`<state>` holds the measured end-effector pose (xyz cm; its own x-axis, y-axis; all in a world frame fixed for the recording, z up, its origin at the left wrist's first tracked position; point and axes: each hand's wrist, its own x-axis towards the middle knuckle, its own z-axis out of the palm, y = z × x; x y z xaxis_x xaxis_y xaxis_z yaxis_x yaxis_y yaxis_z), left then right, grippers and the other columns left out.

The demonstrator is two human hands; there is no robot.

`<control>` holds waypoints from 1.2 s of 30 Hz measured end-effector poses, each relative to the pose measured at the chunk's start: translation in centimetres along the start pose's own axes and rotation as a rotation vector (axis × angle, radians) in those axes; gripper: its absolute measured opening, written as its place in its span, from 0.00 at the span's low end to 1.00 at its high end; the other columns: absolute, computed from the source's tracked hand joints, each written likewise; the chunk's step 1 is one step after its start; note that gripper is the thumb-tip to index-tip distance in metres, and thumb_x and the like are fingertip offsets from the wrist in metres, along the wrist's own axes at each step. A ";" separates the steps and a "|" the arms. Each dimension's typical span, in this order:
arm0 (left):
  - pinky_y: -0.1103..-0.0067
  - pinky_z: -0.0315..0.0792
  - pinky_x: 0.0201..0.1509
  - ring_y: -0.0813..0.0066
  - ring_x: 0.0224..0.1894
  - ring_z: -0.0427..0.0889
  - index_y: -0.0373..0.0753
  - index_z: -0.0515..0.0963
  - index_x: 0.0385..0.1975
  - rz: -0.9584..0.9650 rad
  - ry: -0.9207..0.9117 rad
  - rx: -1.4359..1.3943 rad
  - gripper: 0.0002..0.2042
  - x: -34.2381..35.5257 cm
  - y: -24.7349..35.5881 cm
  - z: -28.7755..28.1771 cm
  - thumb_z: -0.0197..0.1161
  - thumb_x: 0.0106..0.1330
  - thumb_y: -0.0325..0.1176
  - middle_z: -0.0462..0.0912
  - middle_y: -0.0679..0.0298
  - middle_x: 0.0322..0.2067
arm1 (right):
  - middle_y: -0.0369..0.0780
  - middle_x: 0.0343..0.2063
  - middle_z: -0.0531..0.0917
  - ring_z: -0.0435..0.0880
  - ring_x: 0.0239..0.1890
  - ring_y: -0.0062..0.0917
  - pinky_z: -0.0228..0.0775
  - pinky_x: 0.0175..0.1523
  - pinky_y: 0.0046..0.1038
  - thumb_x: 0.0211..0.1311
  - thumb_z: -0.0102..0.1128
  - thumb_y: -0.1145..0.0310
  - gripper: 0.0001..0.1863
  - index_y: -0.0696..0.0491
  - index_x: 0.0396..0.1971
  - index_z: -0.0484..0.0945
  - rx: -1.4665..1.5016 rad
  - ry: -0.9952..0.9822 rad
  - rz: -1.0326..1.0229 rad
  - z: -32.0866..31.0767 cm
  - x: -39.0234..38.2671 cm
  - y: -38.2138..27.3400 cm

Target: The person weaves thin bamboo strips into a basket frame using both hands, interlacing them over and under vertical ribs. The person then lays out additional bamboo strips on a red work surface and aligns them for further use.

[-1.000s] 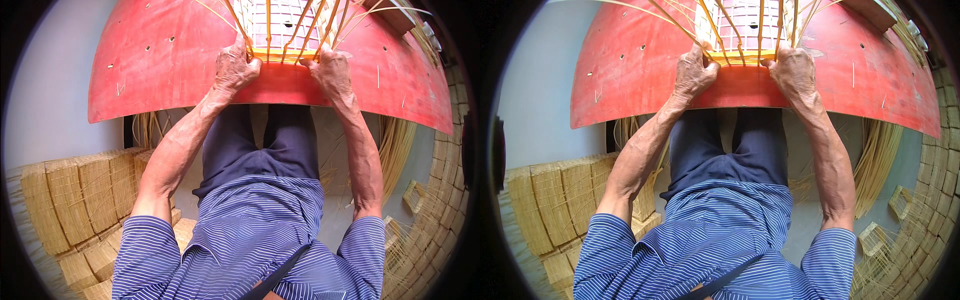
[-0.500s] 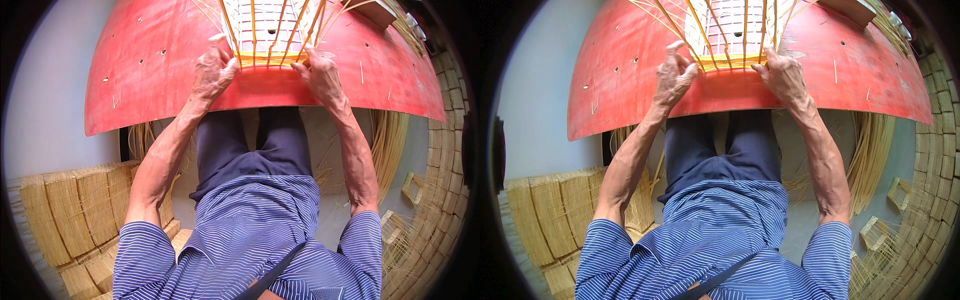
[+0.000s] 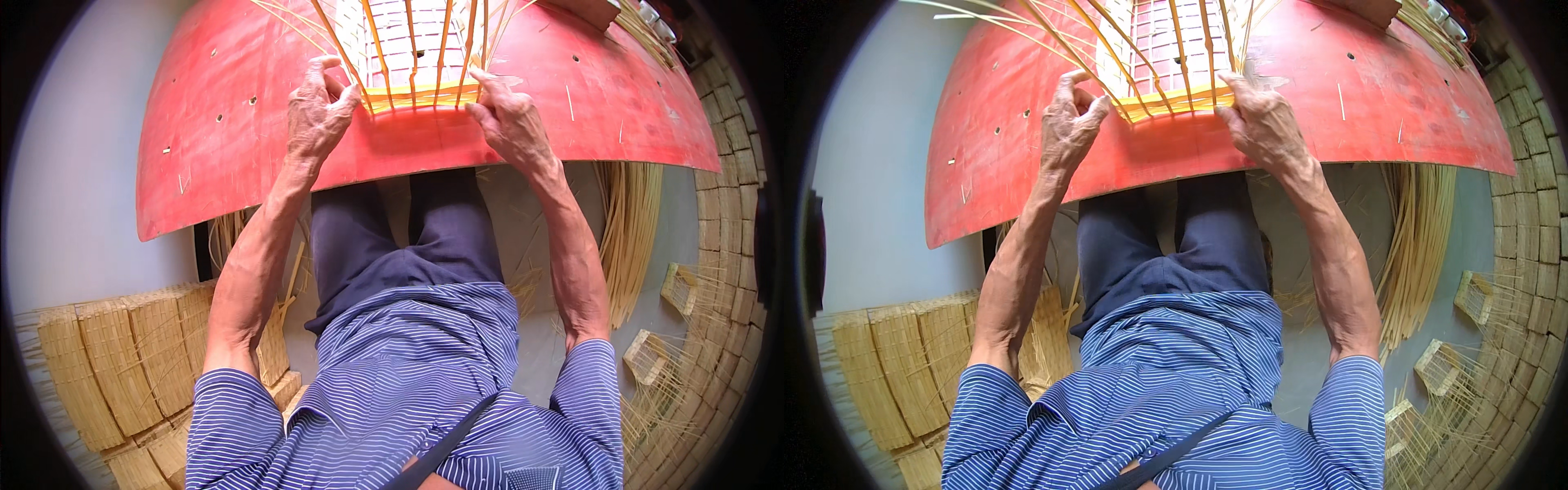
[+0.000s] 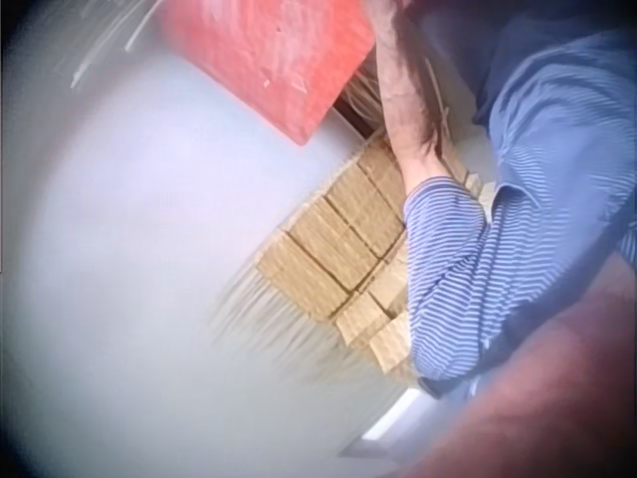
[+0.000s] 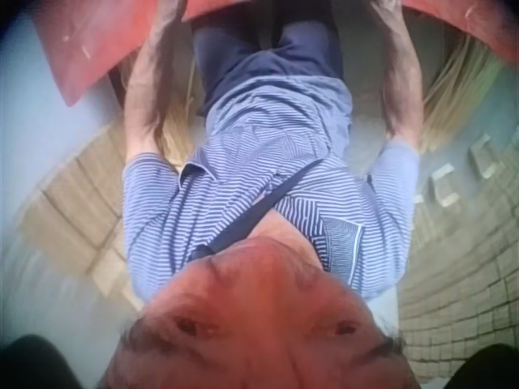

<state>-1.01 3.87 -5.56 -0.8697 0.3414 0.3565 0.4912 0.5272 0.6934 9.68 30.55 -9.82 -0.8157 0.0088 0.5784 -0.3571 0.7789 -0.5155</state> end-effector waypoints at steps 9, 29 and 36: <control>0.82 0.71 0.28 0.85 0.26 0.74 0.36 0.80 0.41 -0.065 -0.326 -0.132 0.13 1.1 -3.2 1.2 0.66 0.67 0.39 0.80 0.69 0.26 | 0.52 0.21 0.82 0.85 0.27 0.45 0.76 0.31 0.43 0.64 0.51 0.76 0.04 0.59 0.31 0.74 -0.414 -0.265 -0.101 0.8 2.3 1.3; 0.79 0.74 0.28 0.84 0.24 0.76 0.35 0.81 0.43 -0.117 -0.508 -0.138 0.14 2.2 -3.4 0.0 0.66 0.68 0.41 0.84 0.67 0.27 | 0.47 0.20 0.82 0.85 0.23 0.43 0.76 0.27 0.42 0.62 0.55 0.73 0.03 0.57 0.31 0.75 -0.405 -0.295 -0.179 1.8 3.9 -1.1; 0.77 0.76 0.33 0.84 0.28 0.78 0.34 0.82 0.45 0.095 -0.452 -0.085 0.14 2.5 -4.8 0.6 0.66 0.69 0.38 0.86 0.66 0.28 | 0.51 0.23 0.82 0.85 0.26 0.46 0.76 0.31 0.44 0.62 0.65 0.66 0.13 0.59 0.37 0.74 -0.226 -0.204 -0.048 3.2 3.0 -0.3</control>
<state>-5.48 2.62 -8.37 -0.7031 0.6999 0.1253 0.5457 0.4182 0.7261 5.89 28.35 -9.93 -0.8833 -0.1393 0.4477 -0.3054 0.8954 -0.3241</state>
